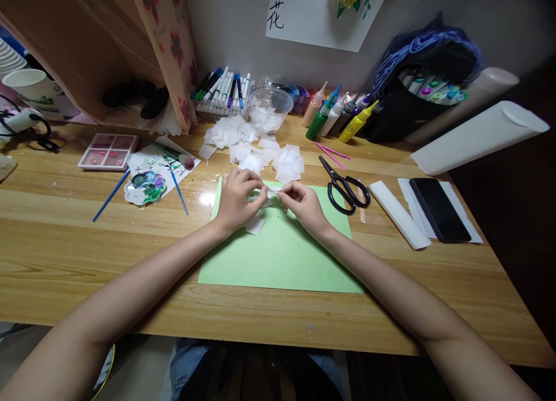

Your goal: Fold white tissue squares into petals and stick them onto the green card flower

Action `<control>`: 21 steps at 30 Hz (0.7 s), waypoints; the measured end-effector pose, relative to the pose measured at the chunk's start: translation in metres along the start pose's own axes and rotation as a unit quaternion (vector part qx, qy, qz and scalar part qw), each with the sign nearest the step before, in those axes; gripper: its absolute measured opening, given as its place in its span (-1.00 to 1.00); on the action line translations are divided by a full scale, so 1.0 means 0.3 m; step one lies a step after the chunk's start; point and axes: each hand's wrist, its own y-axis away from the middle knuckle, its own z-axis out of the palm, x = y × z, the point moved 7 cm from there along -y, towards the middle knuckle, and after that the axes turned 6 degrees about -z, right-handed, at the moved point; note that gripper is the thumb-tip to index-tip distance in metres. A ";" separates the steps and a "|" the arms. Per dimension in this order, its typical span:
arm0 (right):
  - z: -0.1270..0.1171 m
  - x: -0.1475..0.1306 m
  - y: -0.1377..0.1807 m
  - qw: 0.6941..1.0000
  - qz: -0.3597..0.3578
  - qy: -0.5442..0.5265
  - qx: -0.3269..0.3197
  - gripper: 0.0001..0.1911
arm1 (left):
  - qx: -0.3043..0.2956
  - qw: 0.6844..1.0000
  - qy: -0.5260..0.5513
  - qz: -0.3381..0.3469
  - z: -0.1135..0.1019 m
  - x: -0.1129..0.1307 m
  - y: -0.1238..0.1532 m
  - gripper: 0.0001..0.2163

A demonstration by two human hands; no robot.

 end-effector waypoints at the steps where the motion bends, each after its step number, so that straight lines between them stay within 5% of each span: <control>1: -0.001 -0.002 0.000 1.000 -0.001 0.003 0.000 -0.78 | 0.004 1.000 0.011 -0.014 -0.003 -0.007 -0.003 -0.86; 14: -0.009 0.002 -0.003 1.000 0.005 0.014 0.013 -0.82 | 0.040 0.987 0.107 -0.110 -0.022 -0.077 -0.021 -0.84; 21: 0.004 -0.002 0.001 1.000 -0.005 -0.007 0.000 -0.74 | 0.011 0.995 0.078 -0.058 -0.014 -0.035 -0.013 -0.86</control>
